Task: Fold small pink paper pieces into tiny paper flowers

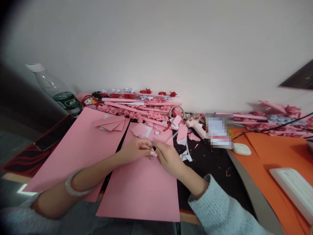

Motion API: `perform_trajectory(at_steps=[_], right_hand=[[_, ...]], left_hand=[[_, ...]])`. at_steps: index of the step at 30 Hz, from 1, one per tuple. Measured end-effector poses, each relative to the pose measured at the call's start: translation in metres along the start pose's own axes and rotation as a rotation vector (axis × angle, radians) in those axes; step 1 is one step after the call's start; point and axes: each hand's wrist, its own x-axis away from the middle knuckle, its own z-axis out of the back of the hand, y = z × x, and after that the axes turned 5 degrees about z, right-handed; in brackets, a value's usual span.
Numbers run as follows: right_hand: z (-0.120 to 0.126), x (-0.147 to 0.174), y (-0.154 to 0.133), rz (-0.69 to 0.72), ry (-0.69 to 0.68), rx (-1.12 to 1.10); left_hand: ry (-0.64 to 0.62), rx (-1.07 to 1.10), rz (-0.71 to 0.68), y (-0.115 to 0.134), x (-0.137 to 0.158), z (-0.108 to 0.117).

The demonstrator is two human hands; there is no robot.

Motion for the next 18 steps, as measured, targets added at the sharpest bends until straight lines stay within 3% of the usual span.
perform_trajectory(at_steps=[4, 10, 18], right_hand=[[0.0004, 0.0008, 0.0010, -0.045, 0.063, -0.013], [0.0015, 0.0023, 0.0020, -0.147, 0.296, -0.057], [-0.0018, 0.0044, 0.0018, -0.188, 0.309, -0.179]], left_hand=[[-0.002, -0.047, 0.013, 0.0023, 0.0015, -0.0011], [0.100, -0.034, -0.075, -0.0019, -0.0028, 0.0037], [0.222, -0.022, -0.077, 0.0019, -0.0017, 0.0047]])
